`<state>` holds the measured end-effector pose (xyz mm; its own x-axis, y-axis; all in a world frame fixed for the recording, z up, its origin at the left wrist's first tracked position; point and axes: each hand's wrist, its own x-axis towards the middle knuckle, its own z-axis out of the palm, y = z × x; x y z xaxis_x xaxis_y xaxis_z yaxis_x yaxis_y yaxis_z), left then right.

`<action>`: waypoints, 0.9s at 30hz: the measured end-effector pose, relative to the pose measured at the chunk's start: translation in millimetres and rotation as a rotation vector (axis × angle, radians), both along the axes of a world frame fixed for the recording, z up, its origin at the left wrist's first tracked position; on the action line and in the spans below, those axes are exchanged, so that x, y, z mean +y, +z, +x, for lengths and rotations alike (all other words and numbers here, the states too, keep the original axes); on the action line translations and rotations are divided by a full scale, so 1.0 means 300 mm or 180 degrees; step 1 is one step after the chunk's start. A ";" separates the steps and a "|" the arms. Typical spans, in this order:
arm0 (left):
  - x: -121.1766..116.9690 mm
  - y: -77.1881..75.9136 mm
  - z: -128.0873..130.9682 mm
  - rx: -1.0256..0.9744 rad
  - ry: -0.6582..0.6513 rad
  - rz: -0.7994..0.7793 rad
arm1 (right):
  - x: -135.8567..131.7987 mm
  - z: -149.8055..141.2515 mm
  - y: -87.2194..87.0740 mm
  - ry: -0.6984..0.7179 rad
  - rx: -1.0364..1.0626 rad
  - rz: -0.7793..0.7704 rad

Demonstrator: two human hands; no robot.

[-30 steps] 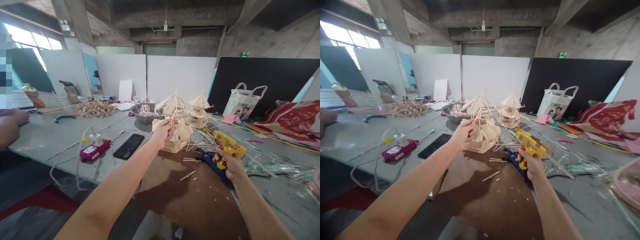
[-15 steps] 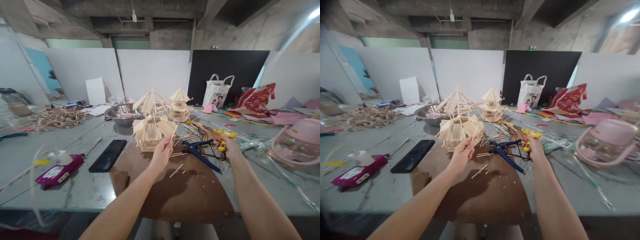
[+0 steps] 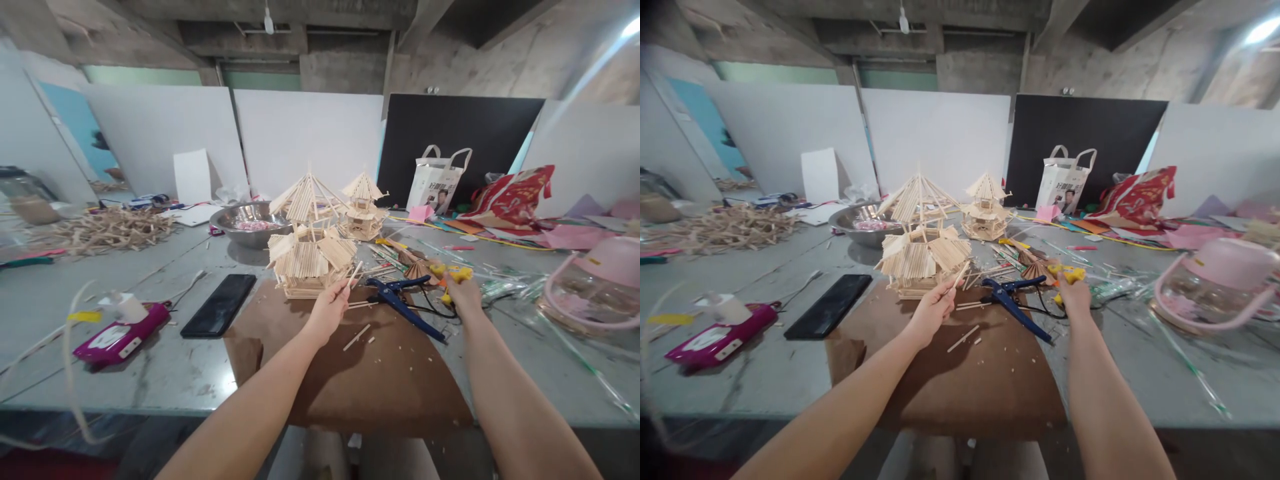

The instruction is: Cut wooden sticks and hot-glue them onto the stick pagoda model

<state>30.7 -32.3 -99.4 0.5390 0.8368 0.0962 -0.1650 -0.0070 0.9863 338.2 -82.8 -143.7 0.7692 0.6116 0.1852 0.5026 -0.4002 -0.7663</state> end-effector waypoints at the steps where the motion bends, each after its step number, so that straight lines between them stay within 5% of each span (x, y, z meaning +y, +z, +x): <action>1: 0.001 -0.001 0.000 -0.0007 0.0030 0.0027 | -0.003 -0.004 0.007 -0.0217 -0.0157 -0.0287; 4: 0.006 -0.005 -0.003 -0.0070 0.0131 0.0087 | -0.008 -0.027 0.026 -0.0550 -0.0242 -0.0733; 15: 0.022 -0.016 -0.009 -0.0316 0.0292 0.0069 | -0.034 -0.116 0.098 -0.0240 -0.1292 -0.1550; 19: 0.022 -0.014 -0.010 -0.0343 0.0314 0.0079 | -0.029 -0.250 0.139 0.1061 -0.1476 -0.1155; 21: 0.023 -0.015 -0.010 -0.0329 0.0324 0.0117 | -0.030 -0.303 0.139 0.1624 -0.1411 -0.1503; 27: 0.027 -0.025 -0.006 -0.0276 0.0264 0.0220 | -0.041 -0.342 0.123 0.1929 -0.1766 -0.2225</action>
